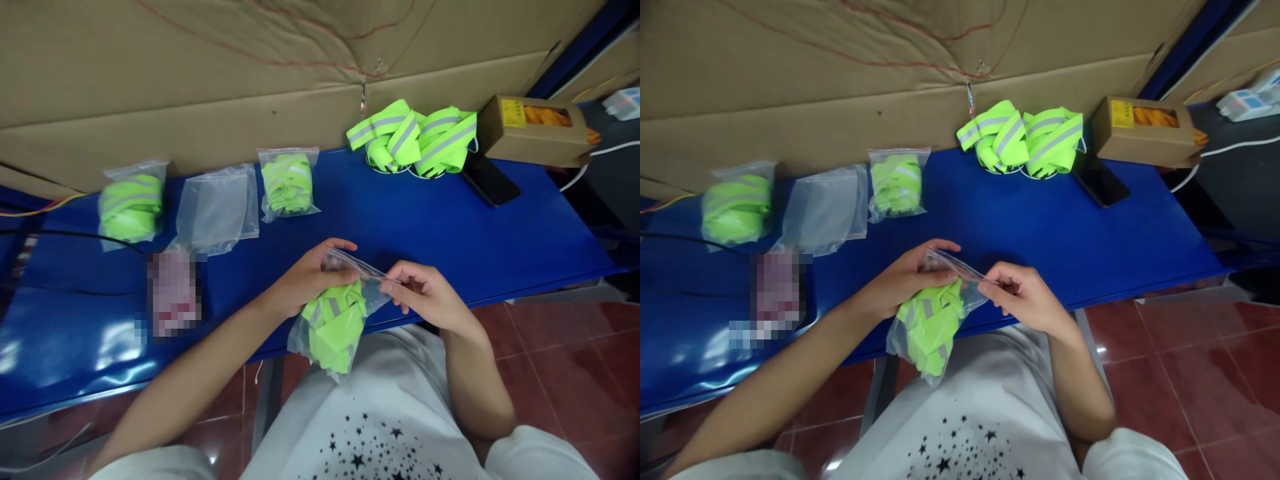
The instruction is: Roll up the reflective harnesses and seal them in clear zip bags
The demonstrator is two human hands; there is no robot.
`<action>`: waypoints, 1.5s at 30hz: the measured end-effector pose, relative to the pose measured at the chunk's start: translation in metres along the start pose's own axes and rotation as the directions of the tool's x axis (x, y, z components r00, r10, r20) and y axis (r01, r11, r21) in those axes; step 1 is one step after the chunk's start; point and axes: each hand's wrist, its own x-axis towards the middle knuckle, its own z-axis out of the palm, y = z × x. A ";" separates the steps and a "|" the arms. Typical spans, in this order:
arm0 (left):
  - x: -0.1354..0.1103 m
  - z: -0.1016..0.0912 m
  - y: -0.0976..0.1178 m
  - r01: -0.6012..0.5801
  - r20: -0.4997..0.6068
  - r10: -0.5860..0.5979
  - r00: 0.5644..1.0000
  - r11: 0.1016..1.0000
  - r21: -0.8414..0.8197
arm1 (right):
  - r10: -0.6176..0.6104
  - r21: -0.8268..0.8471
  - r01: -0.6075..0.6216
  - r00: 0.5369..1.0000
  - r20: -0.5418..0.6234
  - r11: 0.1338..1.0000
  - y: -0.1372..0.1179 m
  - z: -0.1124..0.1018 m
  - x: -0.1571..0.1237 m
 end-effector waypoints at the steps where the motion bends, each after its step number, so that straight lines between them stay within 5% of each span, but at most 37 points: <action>1: 0.001 -0.001 0.000 -0.014 -0.021 0.014 1.000 1.000 -0.012 | 0.000 0.006 0.000 1.000 0.000 1.000 0.000 0.000 -0.001; 7: 0.000 -0.003 0.005 -0.070 -0.091 0.063 0.994 0.995 -0.076 | -0.047 0.045 0.052 0.993 -0.110 0.998 0.005 0.004 -0.001; 20: -0.003 0.003 -0.003 -0.145 -0.105 0.158 0.982 0.982 0.122 | -0.140 -0.027 0.138 0.983 -0.116 0.990 0.007 0.007 -0.001; 45: -0.008 0.014 -0.010 -0.206 0.095 0.188 0.978 0.949 0.238 | -0.107 -0.121 0.103 0.994 -0.029 0.987 -0.004 0.012 0.003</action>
